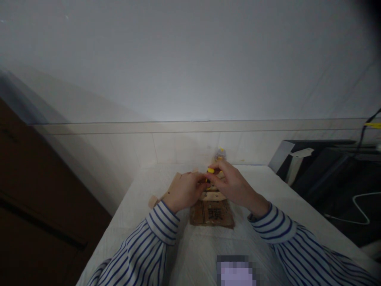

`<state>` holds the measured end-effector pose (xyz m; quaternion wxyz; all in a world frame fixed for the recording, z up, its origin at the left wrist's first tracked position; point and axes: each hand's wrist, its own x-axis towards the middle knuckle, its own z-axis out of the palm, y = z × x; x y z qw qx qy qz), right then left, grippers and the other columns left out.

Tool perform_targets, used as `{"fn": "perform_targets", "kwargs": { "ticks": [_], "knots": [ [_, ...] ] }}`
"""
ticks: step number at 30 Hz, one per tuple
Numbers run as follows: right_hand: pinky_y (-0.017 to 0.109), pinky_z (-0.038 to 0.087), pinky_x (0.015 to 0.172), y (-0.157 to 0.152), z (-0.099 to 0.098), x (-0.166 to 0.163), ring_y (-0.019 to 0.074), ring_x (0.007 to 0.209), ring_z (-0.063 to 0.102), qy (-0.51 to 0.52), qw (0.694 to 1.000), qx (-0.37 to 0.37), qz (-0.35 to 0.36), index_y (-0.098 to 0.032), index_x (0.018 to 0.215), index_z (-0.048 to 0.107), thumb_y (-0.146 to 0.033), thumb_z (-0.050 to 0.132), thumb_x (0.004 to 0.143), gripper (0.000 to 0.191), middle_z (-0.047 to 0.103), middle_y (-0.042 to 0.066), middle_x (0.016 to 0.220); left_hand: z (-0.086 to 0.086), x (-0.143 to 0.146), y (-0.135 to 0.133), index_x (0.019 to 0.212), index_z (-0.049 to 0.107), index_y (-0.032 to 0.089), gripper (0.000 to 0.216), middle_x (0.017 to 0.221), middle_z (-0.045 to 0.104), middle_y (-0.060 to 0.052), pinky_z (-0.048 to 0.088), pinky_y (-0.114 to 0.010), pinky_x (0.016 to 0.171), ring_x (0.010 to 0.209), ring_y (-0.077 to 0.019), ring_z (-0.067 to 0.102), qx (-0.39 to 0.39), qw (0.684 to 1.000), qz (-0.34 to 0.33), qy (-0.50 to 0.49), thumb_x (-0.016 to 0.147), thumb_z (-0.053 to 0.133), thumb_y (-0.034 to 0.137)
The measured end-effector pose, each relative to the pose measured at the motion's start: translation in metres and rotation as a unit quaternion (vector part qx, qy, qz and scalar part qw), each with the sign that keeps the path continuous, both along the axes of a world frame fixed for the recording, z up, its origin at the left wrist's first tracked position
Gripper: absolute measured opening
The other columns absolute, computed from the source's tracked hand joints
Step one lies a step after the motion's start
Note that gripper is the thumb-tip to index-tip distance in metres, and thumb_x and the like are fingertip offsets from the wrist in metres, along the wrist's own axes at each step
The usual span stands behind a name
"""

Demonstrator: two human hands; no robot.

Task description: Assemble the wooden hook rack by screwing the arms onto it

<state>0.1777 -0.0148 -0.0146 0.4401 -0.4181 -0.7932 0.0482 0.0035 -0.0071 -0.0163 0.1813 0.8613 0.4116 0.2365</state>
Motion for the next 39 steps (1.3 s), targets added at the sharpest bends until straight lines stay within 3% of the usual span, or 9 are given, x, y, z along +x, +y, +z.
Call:
{"fn": "perform_targets", "kwargs": {
  "ticks": [8,13,16,21,26,31,39],
  "knots": [
    [0.033,0.046,0.068,0.001,-0.001,0.001,0.0194,0.076,0.058,0.007,1.0,-0.009,-0.003,-0.021,0.087,0.055,-0.027,0.057,0.087,0.007,0.06,0.003,0.081,-0.004,0.003,0.0,0.107,0.068,0.023,0.027,0.094,0.073,-0.005,0.049,-0.033,0.08,0.086,-0.0219,0.066,0.025,0.999,0.033,0.005,0.088,0.056,0.038],
    [0.034,0.048,0.07,0.001,0.0,0.001,0.0203,0.078,0.059,0.008,1.0,-0.017,-0.011,-0.02,0.088,0.056,-0.03,0.058,0.086,0.01,0.062,0.004,0.082,-0.011,0.006,0.004,0.099,0.069,0.021,0.028,0.091,0.073,-0.005,0.045,-0.039,0.092,0.084,-0.0214,0.066,0.054,0.996,0.074,0.012,0.087,0.057,0.044],
    [0.037,0.05,0.074,0.0,0.002,0.001,0.0214,0.083,0.062,0.007,0.999,-0.044,-0.003,-0.021,0.093,0.058,-0.032,0.057,0.087,0.013,0.065,0.005,0.086,-0.012,0.005,0.005,0.096,0.069,0.022,0.027,0.087,0.074,-0.004,0.042,-0.041,0.097,0.084,-0.0211,0.066,0.058,0.995,0.073,0.018,0.089,0.055,0.044],
    [0.042,0.049,0.09,-0.003,0.006,0.0,0.0236,0.106,0.062,0.012,0.996,-0.084,0.032,-0.021,0.119,0.057,-0.033,0.053,0.089,0.033,0.066,0.01,0.116,-0.011,0.0,0.004,0.094,0.069,0.022,0.027,0.086,0.074,-0.004,0.04,-0.041,0.099,0.084,-0.0208,0.066,0.057,0.996,0.064,0.017,0.09,0.053,0.044],
    [0.04,0.051,0.089,-0.005,0.013,-0.001,0.0217,0.101,0.064,-0.015,0.996,-0.067,0.061,-0.019,0.11,0.066,-0.024,0.046,0.09,0.029,0.071,0.009,0.108,-0.014,-0.001,0.006,0.092,0.069,0.022,0.026,0.085,0.073,-0.004,0.038,-0.043,0.1,0.082,-0.0203,0.066,0.062,0.997,0.053,0.008,0.089,0.054,0.043],
    [0.04,0.051,0.088,-0.003,0.011,0.0,0.0217,0.099,0.066,-0.009,0.996,-0.059,0.062,-0.019,0.107,0.068,-0.023,0.047,0.09,0.027,0.071,0.009,0.107,-0.014,-0.001,0.007,0.092,0.07,0.022,0.024,0.089,0.073,-0.004,0.041,-0.041,0.097,0.086,-0.0211,0.066,0.055,0.997,0.047,0.013,0.09,0.054,0.04],
    [0.04,0.051,0.08,0.003,-0.002,-0.003,0.0223,0.089,0.063,0.026,0.999,0.018,0.011,-0.021,0.096,0.063,-0.023,0.056,0.086,0.013,0.068,0.007,0.092,-0.004,0.001,0.002,0.106,0.068,0.022,0.025,0.095,0.073,-0.006,0.049,-0.031,0.076,0.088,-0.0224,0.067,0.015,1.0,0.013,0.007,0.092,0.049,0.03]
  ]
}}
